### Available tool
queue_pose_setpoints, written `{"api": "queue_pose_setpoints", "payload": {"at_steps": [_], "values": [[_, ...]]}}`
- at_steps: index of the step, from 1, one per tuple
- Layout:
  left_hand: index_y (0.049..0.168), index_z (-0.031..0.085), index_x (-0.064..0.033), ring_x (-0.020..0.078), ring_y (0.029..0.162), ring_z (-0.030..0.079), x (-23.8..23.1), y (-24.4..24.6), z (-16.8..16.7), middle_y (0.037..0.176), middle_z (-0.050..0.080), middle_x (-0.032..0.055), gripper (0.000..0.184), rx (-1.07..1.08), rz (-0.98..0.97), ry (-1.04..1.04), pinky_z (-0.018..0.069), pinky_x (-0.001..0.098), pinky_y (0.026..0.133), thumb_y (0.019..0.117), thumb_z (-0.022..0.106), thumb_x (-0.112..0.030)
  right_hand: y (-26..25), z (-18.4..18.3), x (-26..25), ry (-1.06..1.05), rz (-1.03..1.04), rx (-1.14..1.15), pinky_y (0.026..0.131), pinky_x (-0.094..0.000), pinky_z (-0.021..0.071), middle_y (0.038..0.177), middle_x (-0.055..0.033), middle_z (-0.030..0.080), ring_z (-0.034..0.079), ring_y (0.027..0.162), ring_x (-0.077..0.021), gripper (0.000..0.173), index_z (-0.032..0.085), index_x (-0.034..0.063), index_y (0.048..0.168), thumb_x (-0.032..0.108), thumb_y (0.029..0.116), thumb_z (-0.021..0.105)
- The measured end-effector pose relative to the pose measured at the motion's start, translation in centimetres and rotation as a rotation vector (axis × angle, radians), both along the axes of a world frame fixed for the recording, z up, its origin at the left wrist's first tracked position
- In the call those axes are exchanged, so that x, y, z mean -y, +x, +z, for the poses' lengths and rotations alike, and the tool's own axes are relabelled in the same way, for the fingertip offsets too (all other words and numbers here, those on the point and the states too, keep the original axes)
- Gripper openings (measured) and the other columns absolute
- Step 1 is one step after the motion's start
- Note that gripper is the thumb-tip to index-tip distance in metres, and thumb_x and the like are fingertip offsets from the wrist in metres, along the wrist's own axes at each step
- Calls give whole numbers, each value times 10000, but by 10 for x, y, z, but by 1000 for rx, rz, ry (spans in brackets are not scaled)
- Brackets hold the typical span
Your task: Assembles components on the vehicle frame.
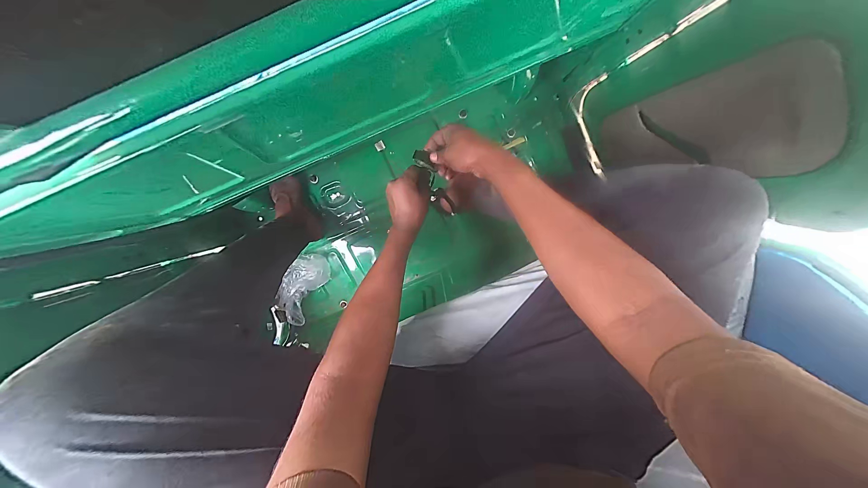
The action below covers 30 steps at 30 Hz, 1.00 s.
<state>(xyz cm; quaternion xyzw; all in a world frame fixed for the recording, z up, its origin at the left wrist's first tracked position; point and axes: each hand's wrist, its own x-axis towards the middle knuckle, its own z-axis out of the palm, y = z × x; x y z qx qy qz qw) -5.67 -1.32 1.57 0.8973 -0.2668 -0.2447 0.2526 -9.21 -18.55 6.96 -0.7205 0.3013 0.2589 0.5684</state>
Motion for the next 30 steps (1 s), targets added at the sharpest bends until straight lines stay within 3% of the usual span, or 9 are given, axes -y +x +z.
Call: {"api": "queue_pose_setpoints", "payload": {"at_steps": [3, 5, 7, 9, 17, 19, 21, 24, 30], "values": [[1035, 735, -109, 334, 887, 738, 0, 0, 3, 895, 751, 124, 315, 60, -22, 68, 568, 587, 785, 1040, 492, -309, 0, -42, -13, -76, -224, 22, 620, -310, 598, 913, -45, 726, 685, 677, -126, 209, 756, 166, 1123, 313, 987, 695], [1019, 721, -90, 358, 889, 735, -2, -1, 5, 890, 745, 141, 339, 91, -54, 83, 562, 595, 774, 1056, 457, -299, -3, -74, -27, -323, -334, -21, 895, -429, 553, 1263, 7, 682, 659, 1038, -143, 362, 794, 307, 1085, 558, 825, 795], [1050, 732, -93, 369, 897, 737, -3, -2, 7, 913, 753, 150, 342, 105, -67, 69, 561, 606, 770, 1063, 451, -286, -7, -106, -33, -505, -391, 23, 1244, -555, 238, 1584, -35, 462, 389, 1470, -245, 926, 603, 304, 1445, 740, 655, 811], [1057, 727, -102, 359, 894, 736, -4, -3, 5, 917, 752, 143, 344, 114, -73, 72, 561, 602, 766, 1072, 447, -301, -11, -126, -37, -589, -433, 72, 1286, -541, 156, 1626, -26, 407, 305, 1529, -250, 1207, 421, 291, 1583, 819, 569, 809], [1104, 753, -132, 266, 1011, 717, -12, 4, -5, 1090, 747, 89, 263, 120, 4, -102, 570, 502, 878, 1043, 530, -258, -9, -106, -49, -534, -551, 57, 1283, -545, 164, 1650, -2, 360, 237, 1556, -244, 1189, 404, 303, 1586, 702, 574, 882], [1060, 745, -79, 240, 1139, 639, -13, 8, -9, 1277, 634, 136, 181, 93, 45, -225, 556, 393, 961, 997, 596, -160, -7, -77, -58, -326, -636, -5, 1249, -473, 280, 1645, 15, 357, 259, 1542, -192, 1090, 405, 293, 1584, 537, 654, 920], [1059, 704, -26, 228, 1280, 586, -12, 12, -12, 1407, 577, 159, 161, 27, 69, -247, 514, 355, 1055, 993, 581, -106, -4, -29, -71, 82, -858, -134, 962, -393, 519, 1343, -29, 609, 561, 1230, -136, 573, 632, 173, 1339, 348, 839, 852], [1075, 679, -2, 232, 1300, 588, -10, 21, -14, 1369, 637, 128, 198, 3, 35, -176, 448, 403, 1124, 1025, 533, -127, -5, -25, -67, 378, -836, -254, 733, -388, 532, 1050, -81, 696, 659, 918, -186, 403, 706, 118, 1151, 460, 939, 710], [1132, 660, -6, 307, 1154, 625, -12, 30, -12, 1219, 642, 194, 271, -102, 78, -111, 504, 454, 1018, 1038, 570, -244, -9, -34, -65, 412, -745, -259, 763, -428, 539, 1173, -114, 653, 644, 942, -224, 430, 600, 156, 1344, 452, 1036, 559]]}}
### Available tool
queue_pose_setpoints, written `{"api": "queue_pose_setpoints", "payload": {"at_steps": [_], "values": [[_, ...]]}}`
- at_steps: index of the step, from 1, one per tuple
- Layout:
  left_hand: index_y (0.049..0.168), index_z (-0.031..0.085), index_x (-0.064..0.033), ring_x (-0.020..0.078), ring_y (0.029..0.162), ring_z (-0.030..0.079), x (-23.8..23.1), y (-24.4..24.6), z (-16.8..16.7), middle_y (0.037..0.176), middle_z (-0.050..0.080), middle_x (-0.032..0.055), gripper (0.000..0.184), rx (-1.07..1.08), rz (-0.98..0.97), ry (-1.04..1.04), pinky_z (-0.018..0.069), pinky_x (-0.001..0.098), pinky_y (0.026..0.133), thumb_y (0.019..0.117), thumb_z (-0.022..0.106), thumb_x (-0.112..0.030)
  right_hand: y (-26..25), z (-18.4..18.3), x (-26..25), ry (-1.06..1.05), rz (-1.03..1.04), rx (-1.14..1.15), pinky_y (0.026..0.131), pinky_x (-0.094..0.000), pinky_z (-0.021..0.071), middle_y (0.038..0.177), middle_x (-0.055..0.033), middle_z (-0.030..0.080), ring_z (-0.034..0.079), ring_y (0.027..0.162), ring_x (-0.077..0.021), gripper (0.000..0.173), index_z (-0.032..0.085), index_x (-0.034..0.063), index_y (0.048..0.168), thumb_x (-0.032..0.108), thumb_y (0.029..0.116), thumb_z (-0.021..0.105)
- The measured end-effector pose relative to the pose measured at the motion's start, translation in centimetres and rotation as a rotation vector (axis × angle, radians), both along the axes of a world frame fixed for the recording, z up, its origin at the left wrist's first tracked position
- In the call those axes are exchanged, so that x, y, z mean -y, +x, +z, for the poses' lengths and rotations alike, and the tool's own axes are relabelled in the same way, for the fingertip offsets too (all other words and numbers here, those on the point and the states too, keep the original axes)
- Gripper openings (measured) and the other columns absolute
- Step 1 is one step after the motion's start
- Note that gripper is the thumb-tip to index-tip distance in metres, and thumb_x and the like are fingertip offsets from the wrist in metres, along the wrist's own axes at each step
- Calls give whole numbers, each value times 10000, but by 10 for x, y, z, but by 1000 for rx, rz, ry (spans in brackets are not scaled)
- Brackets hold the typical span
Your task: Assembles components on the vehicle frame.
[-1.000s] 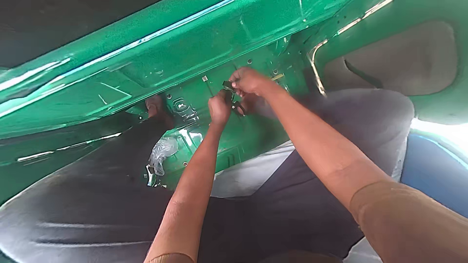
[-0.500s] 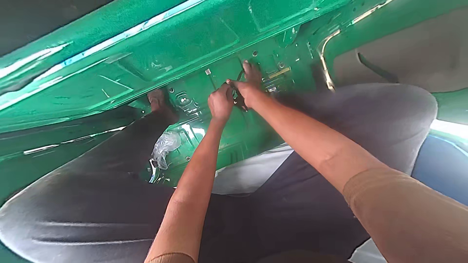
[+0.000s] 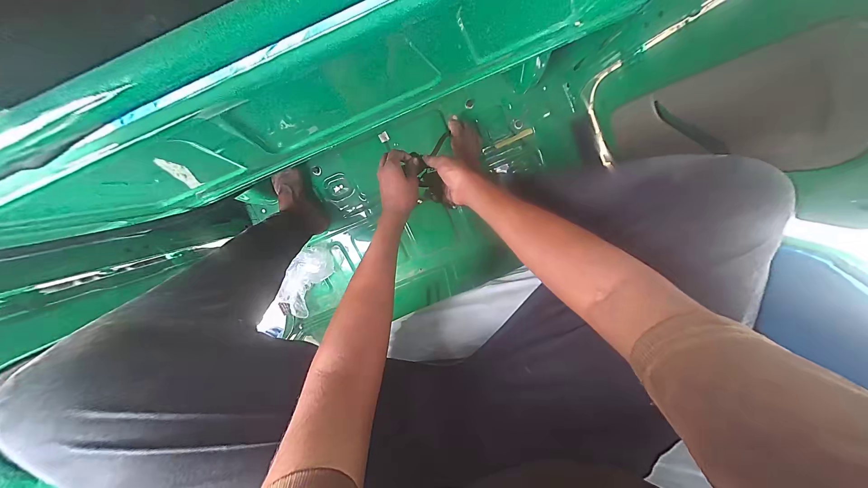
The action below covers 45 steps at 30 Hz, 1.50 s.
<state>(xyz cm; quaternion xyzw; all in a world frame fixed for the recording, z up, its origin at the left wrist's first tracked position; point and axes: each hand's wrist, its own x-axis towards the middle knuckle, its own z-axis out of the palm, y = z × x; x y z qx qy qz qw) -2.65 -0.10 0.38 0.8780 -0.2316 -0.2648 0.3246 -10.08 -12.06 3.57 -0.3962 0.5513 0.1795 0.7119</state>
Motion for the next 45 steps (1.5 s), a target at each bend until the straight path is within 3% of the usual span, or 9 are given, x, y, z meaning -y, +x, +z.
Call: {"api": "queue_pose_setpoints", "payload": {"at_steps": [4, 8, 10, 11, 15, 25, 31, 36, 45], "values": [[1091, 673, -6, 264, 1116, 639, 3, 1, -5, 1159, 663, 169, 275, -92, 61, -72, 504, 451, 1005, 1044, 563, -253, -4, -3, 4, -91, 155, 90, 559, -318, 522, 1032, -118, 657, 595, 664, -169, 298, 653, 123, 1297, 146, 1006, 590], [1111, 649, -12, 212, 1026, 663, 6, -3, -8, 1107, 667, 131, 253, -132, 62, -135, 546, 425, 939, 1049, 562, -242, -7, -17, 16, -413, 340, 54, 491, -282, 522, 971, -70, 705, 615, 595, -124, 355, 719, 157, 1233, 205, 887, 781], [1161, 631, -4, 213, 999, 681, 7, -8, -10, 1090, 678, 133, 285, -160, 57, -157, 565, 436, 921, 1061, 543, -256, -10, -33, 26, -744, 570, -6, 918, -393, 558, 1402, -16, 571, 615, 1096, -133, 588, 710, 226, 1263, 404, 728, 877], [1189, 615, -7, 213, 983, 692, 9, -11, -10, 1080, 682, 134, 290, -174, 54, -176, 581, 442, 908, 1066, 530, -255, -10, -36, 29, -835, 619, -2, 1119, -506, 410, 1560, -57, 440, 480, 1336, -219, 534, 764, 200, 1151, 438, 688, 882], [1255, 656, -60, 171, 973, 710, 16, -24, -10, 1083, 726, 96, 294, -290, 67, -306, 587, 417, 914, 1082, 498, -239, -14, -13, 36, -936, 796, 3, 1248, -557, 175, 1665, -60, 319, 285, 1518, -267, 405, 792, 154, 974, 464, 724, 860], [1133, 695, -15, 182, 842, 701, 20, -23, -10, 934, 727, 98, 267, -642, 286, -431, 597, 384, 781, 1070, 538, -222, 2, 51, 61, -708, 1030, 72, 867, -524, 532, 1111, -115, 694, 658, 1000, -254, 222, 753, 124, 1118, 225, 1001, 594], [1138, 652, -18, 224, 872, 719, 16, -19, -14, 981, 721, 114, 255, -893, 507, -496, 617, 408, 801, 1077, 530, -233, -16, 22, 67, -561, 356, 5, 638, -346, 595, 858, -61, 689, 656, 647, -146, 254, 696, 54, 1138, 207, 1060, 508], [1160, 631, -86, 183, 892, 696, 16, -17, -9, 993, 715, 60, 244, -939, 600, -413, 585, 375, 777, 1082, 511, -283, -39, -14, 38, -98, 39, -46, 687, -431, 605, 1113, -176, 680, 701, 819, -281, 539, 354, 179, 1533, 323, 1046, 536], [1092, 668, -81, 181, 876, 687, 16, -17, -11, 945, 715, 66, 236, -909, 570, -404, 576, 383, 764, 1066, 550, -284, -16, -43, 33, -181, -25, 0, 489, -425, 554, 1239, -226, 549, 603, 628, -276, 913, 241, 281, 1572, 87, 847, 762]]}}
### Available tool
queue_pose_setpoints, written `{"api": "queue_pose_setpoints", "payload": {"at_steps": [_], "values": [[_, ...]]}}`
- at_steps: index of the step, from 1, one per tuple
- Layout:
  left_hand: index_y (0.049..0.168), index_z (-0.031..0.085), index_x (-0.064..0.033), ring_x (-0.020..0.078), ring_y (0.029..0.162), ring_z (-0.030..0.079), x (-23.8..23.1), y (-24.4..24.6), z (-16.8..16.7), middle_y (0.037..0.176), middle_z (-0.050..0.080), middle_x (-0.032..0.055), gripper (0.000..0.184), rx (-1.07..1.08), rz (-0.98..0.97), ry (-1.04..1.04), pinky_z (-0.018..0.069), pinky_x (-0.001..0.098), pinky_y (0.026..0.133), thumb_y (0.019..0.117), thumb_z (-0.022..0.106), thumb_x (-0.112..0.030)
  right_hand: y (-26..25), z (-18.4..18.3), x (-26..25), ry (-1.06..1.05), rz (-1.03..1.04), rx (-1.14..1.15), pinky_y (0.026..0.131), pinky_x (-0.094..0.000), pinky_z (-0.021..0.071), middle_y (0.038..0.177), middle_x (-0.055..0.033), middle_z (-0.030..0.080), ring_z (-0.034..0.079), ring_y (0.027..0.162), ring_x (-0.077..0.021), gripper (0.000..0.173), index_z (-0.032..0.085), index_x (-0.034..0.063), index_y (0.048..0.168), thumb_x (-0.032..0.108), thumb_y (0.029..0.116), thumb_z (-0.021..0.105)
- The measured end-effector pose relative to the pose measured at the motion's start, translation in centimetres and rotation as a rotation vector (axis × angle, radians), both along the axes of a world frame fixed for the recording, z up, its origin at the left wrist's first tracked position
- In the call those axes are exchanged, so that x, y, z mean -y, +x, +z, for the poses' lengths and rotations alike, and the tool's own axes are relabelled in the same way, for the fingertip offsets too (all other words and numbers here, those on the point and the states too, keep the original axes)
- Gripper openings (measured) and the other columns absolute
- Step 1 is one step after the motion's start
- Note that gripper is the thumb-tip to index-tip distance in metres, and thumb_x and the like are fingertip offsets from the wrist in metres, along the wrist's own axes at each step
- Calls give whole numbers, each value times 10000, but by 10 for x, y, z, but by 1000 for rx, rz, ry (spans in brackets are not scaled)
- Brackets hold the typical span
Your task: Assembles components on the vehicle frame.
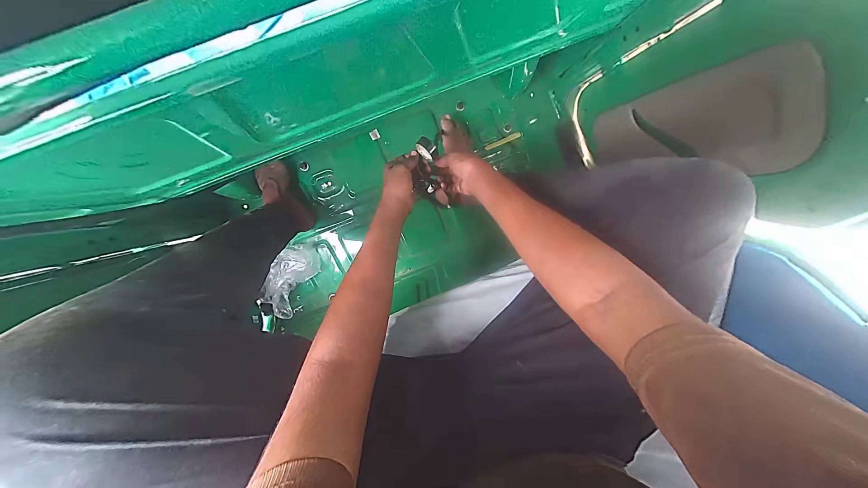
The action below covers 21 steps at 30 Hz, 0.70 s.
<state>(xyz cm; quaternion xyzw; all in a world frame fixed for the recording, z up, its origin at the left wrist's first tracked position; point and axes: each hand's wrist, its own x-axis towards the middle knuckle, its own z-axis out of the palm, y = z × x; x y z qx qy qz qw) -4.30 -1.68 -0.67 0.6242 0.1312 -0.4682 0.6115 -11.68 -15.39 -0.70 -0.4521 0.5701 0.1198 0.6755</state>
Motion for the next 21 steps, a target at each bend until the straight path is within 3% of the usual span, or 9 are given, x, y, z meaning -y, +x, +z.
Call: {"api": "queue_pose_setpoints", "payload": {"at_steps": [3, 5, 7, 8, 14, 21], "values": [[1083, 654, -68, 180, 851, 690, 1, -2, 0, 934, 709, 73, 214, 6, -14, -18, 584, 366, 747, 1064, 551, -254, -2, 4, 3, -113, 116, -14, 525, -436, 553, 1376, -213, 477, 611, 718, -280, 985, 235, 342, 1594, 33, 832, 776], [1078, 659, -63, 180, 840, 694, 3, -1, -2, 931, 714, 73, 205, 22, -22, -35, 584, 359, 739, 1059, 556, -240, -1, 1, 7, -157, 172, -18, 514, -434, 556, 1336, -212, 510, 614, 690, -275, 1011, 218, 405, 1600, 56, 842, 788], [1076, 673, -53, 179, 817, 697, 3, -1, -5, 921, 722, 78, 197, 45, -22, -48, 586, 348, 715, 1049, 580, -224, -1, 0, 7, -133, 166, -36, 465, -388, 532, 1110, -194, 602, 585, 578, -238, 927, 223, 370, 1588, 106, 880, 759], [1075, 679, -57, 175, 811, 696, 2, 0, -5, 918, 725, 74, 196, 55, -29, -43, 582, 343, 709, 1046, 586, -228, 0, 4, 7, -98, 145, -34, 472, -384, 538, 1068, -192, 609, 586, 574, -237, 910, 214, 348, 1587, 100, 889, 741], [1068, 691, -62, 176, 803, 694, -2, 4, -5, 902, 727, 71, 235, 61, -46, -11, 579, 349, 702, 1058, 564, -259, 2, 4, 9, 53, 13, -35, 507, -404, 567, 968, -203, 647, 625, 587, -272, 824, 233, 230, 1533, 56, 888, 716], [1123, 671, -68, 180, 814, 693, -2, 4, 1, 925, 715, 73, 254, 37, -66, -7, 585, 345, 710, 1070, 544, -281, 0, 10, 6, 118, -17, -37, 523, -392, 570, 927, -178, 621, 608, 593, -251, 739, 279, 202, 1520, 29, 911, 660]]}}
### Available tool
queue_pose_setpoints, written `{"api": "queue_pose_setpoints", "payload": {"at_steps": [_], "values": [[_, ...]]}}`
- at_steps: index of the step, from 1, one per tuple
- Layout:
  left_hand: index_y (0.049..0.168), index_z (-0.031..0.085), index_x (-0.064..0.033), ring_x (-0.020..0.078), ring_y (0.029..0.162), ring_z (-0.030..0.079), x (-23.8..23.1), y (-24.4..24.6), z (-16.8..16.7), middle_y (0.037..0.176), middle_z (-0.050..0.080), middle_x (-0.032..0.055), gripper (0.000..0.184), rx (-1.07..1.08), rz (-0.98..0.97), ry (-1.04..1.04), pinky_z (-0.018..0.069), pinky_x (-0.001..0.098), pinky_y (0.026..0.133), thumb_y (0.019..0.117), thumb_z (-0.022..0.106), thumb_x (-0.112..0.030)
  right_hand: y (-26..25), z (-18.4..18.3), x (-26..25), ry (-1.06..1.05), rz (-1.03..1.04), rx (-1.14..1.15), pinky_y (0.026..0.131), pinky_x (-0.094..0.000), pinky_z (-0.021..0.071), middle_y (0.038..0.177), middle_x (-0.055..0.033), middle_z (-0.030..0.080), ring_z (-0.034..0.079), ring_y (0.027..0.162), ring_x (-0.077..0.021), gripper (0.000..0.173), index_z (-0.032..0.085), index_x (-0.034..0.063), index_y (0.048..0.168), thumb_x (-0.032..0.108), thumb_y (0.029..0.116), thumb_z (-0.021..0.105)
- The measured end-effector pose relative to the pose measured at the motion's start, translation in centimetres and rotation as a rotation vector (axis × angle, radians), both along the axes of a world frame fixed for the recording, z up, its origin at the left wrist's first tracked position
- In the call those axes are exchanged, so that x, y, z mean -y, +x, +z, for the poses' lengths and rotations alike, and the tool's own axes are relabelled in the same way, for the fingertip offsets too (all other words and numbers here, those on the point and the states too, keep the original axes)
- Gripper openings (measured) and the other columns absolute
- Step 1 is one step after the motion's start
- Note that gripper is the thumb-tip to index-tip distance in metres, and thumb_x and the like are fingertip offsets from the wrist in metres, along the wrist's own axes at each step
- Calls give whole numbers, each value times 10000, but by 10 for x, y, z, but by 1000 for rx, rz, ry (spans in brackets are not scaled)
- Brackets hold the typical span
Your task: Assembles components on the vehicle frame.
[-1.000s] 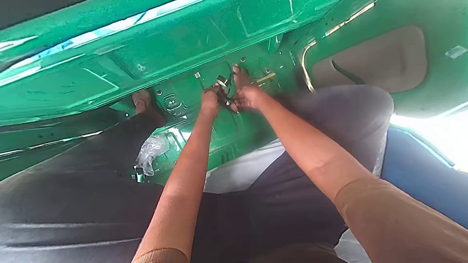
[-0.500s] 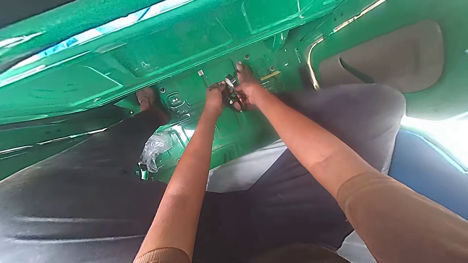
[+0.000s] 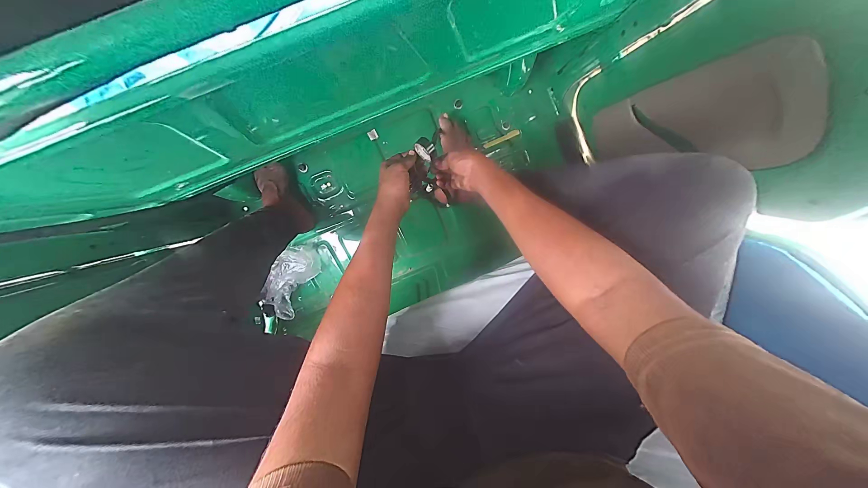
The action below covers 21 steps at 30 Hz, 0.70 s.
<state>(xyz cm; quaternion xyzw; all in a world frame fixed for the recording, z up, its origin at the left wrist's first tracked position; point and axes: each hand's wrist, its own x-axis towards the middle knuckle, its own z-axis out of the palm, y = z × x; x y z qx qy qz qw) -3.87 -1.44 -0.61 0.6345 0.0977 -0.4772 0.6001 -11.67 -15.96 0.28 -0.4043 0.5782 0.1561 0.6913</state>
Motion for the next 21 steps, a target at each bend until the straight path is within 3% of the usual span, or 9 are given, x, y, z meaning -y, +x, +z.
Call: {"api": "queue_pose_setpoints", "payload": {"at_steps": [4, 7, 9, 11, 13, 16, 19, 21], "values": [[1079, 662, -72, 175, 781, 683, 0, 3, -3, 896, 710, 69, 216, 1, 18, -9, 575, 335, 681, 1063, 548, -255, 0, -4, 4, 20, -13, 67, 536, -428, 584, 967, -188, 610, 619, 619, -278, 779, 260, 238, 1535, 21, 892, 644], [1078, 675, -79, 171, 781, 678, 0, 3, -3, 896, 708, 65, 227, 10, 20, -9, 573, 334, 681, 1066, 545, -264, -1, -7, 3, 57, -40, 94, 555, -424, 587, 933, -189, 615, 625, 627, -280, 675, 336, 158, 1462, 32, 884, 662], [1092, 682, -83, 172, 784, 674, -1, 2, -1, 900, 709, 62, 240, 8, 12, 0, 566, 334, 676, 1068, 542, -276, -5, -11, 2, 38, -40, 132, 579, -435, 601, 1001, -197, 628, 649, 672, -292, 766, 341, 177, 1487, 7, 839, 712], [1092, 685, -84, 174, 793, 680, 1, 2, 2, 905, 712, 61, 243, 3, 7, 14, 571, 338, 681, 1068, 543, -280, -9, -18, 3, 20, -32, 181, 617, -457, 605, 1102, -194, 624, 662, 748, -302, 823, 309, 213, 1529, 4, 847, 720], [1080, 685, -80, 178, 784, 678, 1, 2, 2, 898, 708, 64, 243, 5, 3, 10, 573, 341, 678, 1069, 539, -275, -13, -20, 3, 35, -41, 215, 654, -463, 607, 1129, -180, 631, 666, 799, -297, 658, 394, 146, 1477, 24, 897, 680], [1079, 679, -71, 178, 766, 672, 1, 1, -1, 892, 703, 70, 234, 2, 15, 0, 571, 338, 671, 1066, 542, -261, -15, -16, 3, 66, -26, 230, 693, -437, 609, 1054, -161, 656, 669, 789, -267, 373, 542, 43, 1302, 50, 939, 629], [1084, 680, -69, 181, 774, 681, 2, 3, 0, 896, 706, 72, 229, -6, 25, -2, 584, 346, 686, 1061, 551, -257, -16, -23, 4, 87, -20, 281, 737, -413, 616, 1045, -164, 663, 674, 801, -250, 269, 621, -11, 1194, 2, 927, 655], [1073, 681, -72, 172, 762, 674, 2, 3, 2, 887, 707, 67, 228, -2, 20, -1, 572, 335, 673, 1061, 551, -259, -16, -26, 2, 99, -46, 303, 744, -403, 617, 1029, -161, 662, 676, 795, -241, 260, 613, -20, 1187, -4, 934, 667]]}}
